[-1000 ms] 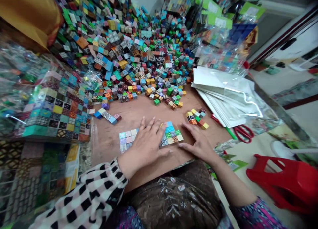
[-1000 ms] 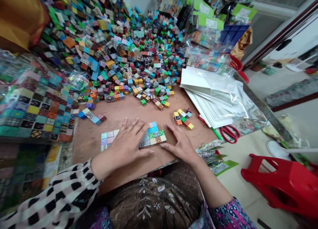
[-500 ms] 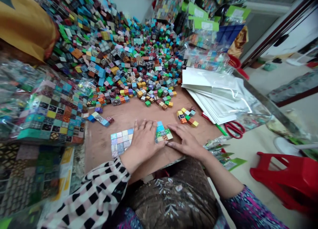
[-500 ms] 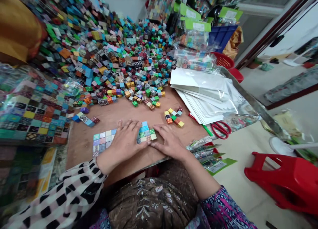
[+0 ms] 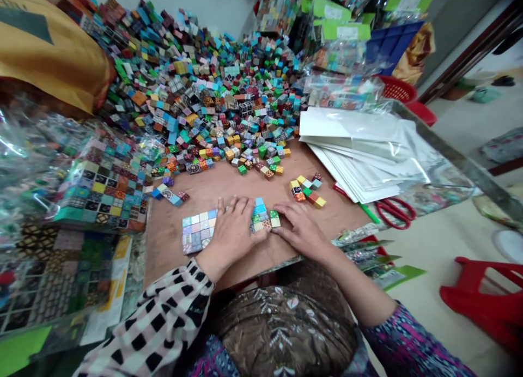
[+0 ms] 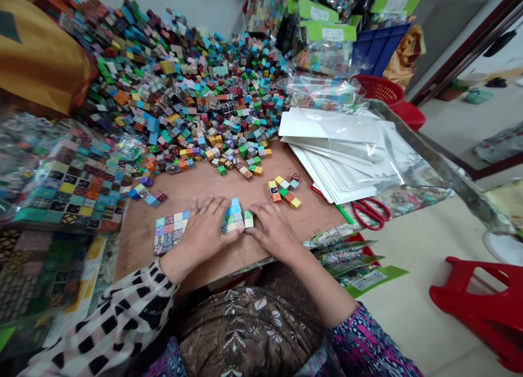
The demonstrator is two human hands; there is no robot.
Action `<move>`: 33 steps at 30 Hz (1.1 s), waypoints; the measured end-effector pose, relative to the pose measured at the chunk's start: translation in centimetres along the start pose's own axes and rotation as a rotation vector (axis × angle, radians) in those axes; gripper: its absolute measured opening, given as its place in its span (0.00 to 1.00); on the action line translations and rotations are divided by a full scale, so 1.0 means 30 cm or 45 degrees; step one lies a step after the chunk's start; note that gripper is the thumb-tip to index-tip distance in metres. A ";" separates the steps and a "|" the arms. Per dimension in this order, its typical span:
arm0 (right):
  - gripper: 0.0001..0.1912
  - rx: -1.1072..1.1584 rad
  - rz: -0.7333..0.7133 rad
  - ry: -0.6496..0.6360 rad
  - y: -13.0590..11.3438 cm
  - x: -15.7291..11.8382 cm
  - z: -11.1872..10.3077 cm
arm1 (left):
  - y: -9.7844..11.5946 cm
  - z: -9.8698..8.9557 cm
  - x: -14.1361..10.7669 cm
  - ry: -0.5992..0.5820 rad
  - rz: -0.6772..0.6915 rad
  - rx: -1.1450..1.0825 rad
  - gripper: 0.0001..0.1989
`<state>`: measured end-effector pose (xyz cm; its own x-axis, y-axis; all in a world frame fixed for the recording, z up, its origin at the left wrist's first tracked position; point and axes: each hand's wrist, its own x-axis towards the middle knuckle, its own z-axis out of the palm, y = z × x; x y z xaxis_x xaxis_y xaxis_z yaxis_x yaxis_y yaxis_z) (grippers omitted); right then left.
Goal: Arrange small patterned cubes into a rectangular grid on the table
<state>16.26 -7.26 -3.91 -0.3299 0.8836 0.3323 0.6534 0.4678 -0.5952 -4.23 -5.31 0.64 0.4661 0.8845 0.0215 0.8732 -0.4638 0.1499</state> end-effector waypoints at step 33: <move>0.15 -0.373 -0.069 0.195 -0.120 -0.067 0.007 | 0.039 0.093 -0.349 0.404 0.251 -0.098 0.12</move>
<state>14.44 -10.71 -2.59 -0.2780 0.8336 0.4773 0.8130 0.4688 -0.3453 -7.70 -15.24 -2.18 0.5462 0.7562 0.3604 0.7522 -0.6321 0.1862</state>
